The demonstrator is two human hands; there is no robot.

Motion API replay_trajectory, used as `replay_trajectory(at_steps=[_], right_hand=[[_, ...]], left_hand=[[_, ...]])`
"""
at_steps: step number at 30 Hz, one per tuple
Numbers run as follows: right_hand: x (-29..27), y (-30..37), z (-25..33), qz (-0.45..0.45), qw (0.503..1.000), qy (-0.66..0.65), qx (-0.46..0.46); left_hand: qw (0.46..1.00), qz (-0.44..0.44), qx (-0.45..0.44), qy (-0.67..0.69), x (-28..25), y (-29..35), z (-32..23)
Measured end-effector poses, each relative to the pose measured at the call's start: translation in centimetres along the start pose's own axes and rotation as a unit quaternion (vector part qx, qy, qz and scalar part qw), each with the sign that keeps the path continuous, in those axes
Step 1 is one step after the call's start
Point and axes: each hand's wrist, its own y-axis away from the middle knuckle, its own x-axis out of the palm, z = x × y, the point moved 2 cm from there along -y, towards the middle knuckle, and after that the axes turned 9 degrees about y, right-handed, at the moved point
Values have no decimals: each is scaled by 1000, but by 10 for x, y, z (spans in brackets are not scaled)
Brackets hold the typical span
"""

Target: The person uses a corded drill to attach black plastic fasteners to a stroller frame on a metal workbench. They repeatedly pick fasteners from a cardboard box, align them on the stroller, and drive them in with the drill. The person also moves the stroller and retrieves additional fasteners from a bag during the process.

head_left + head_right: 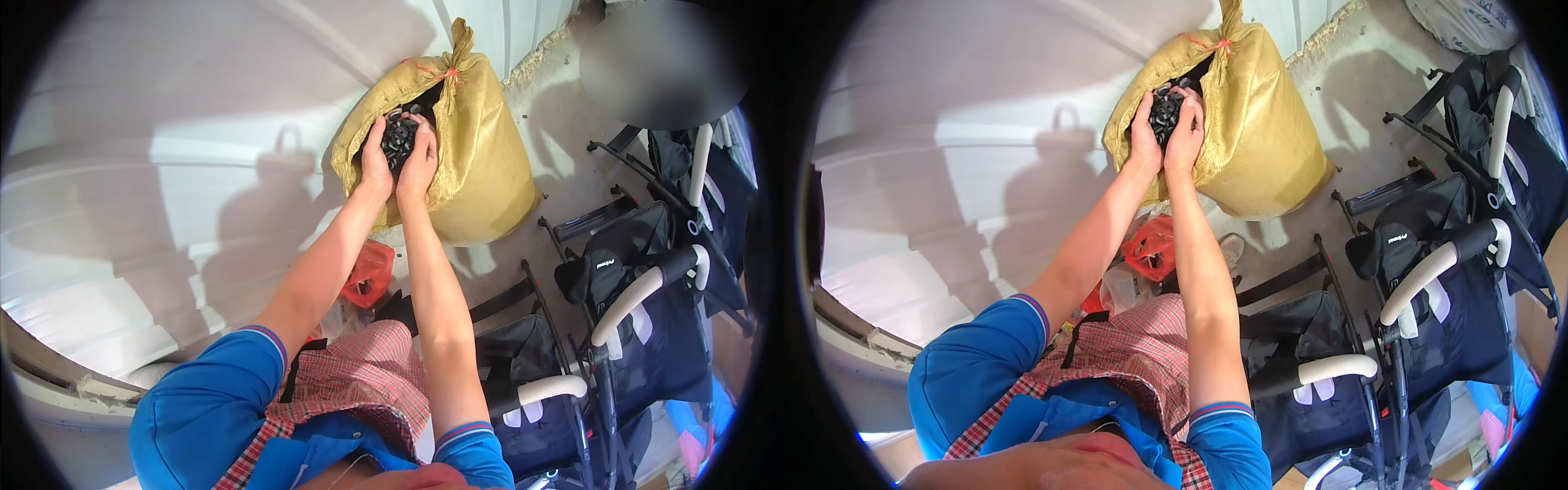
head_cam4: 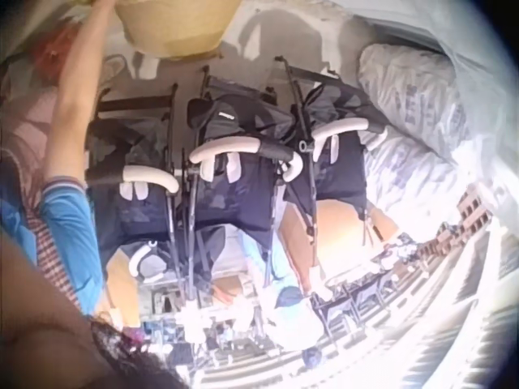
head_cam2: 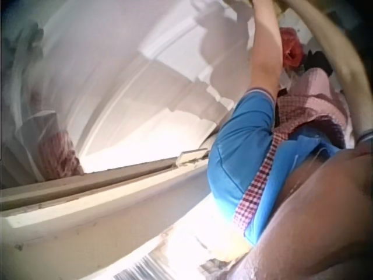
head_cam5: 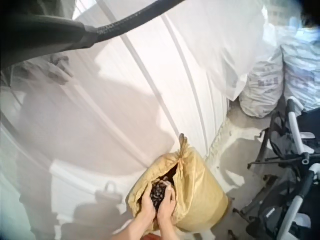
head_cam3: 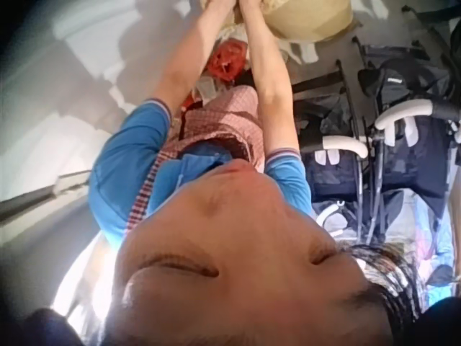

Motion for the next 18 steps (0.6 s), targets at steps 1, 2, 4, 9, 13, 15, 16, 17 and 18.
replay_trajectory(at_steps=[1,2,4,9,13,15,16,17,18], right_hand=[[2,6,6,-6,1000,13,-27],[0,10,10,-11,995,76,-57],[2,22,17,-23,994,93,-51],[8,35,39,-33,994,76,-66],[15,49,62,-21,992,91,-84],[17,56,71,-28,990,107,-85],[18,57,74,-31,989,118,-88],[19,59,77,-33,988,119,-90],[19,63,80,-41,986,135,-87]], left_hand=[[999,28,20,29,0,2,0],[999,36,25,18,-3,8,-3],[999,20,42,-20,-6,18,-7],[998,26,59,-26,4,38,-17],[996,39,72,-27,18,60,-27],[995,41,82,-32,19,67,-30],[994,44,86,-42,20,69,-31],[995,38,85,-34,24,74,-32],[992,48,103,-54,20,73,-33]])
